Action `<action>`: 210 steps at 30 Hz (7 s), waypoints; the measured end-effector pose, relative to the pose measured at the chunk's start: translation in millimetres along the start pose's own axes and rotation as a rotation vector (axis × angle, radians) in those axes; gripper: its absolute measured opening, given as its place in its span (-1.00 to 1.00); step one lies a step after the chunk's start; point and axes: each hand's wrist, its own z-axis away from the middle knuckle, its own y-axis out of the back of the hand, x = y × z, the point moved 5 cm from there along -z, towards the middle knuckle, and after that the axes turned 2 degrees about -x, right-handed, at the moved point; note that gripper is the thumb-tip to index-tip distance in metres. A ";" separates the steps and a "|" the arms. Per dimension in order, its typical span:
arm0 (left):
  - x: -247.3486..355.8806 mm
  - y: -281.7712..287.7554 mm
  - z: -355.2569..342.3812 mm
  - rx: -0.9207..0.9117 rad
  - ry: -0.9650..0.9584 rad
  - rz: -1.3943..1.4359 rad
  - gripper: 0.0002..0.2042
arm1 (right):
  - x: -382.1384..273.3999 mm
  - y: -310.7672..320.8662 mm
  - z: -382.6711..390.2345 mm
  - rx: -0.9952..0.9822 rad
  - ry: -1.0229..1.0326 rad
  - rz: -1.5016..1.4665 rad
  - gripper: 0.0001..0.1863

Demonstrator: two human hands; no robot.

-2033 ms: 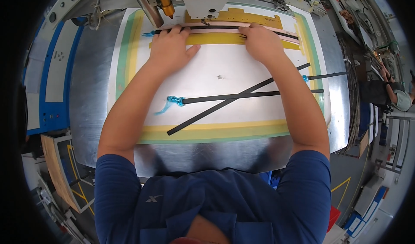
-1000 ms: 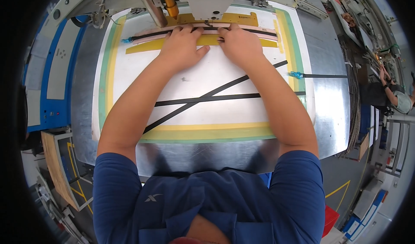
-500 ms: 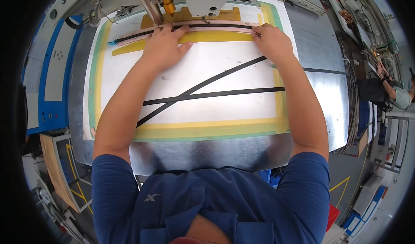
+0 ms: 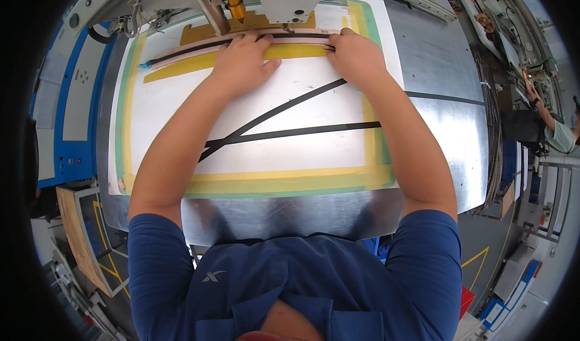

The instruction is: Sew long black zippers onto a template using an industrial sewing machine.

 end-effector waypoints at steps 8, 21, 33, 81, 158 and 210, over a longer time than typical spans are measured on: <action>35.4 -7.9 -13.2 -0.006 -0.036 0.005 -0.43 | -0.1 -3.6 1.0 0.016 0.026 0.002 -0.70; 72.5 -9.2 -23.7 -0.029 0.041 0.005 -0.35 | 20.5 -4.1 18.7 0.065 0.135 -0.148 -0.54; 72.5 -12.3 -25.1 -0.008 0.080 -0.015 -0.35 | 28.6 -7.6 21.4 0.064 0.138 -0.192 -0.54; -139.3 29.7 75.3 0.250 0.056 -0.044 -0.52 | 31.9 25.4 12.4 0.068 -0.142 -0.343 -0.63; -220.7 19.5 85.4 0.178 -0.333 -0.025 -0.46 | -208.3 6.7 51.4 -0.389 0.395 -0.296 -0.74; -214.7 3.6 47.4 0.486 -0.336 0.189 -0.74 | -247.9 -38.5 -58.8 0.007 0.545 -0.367 -0.64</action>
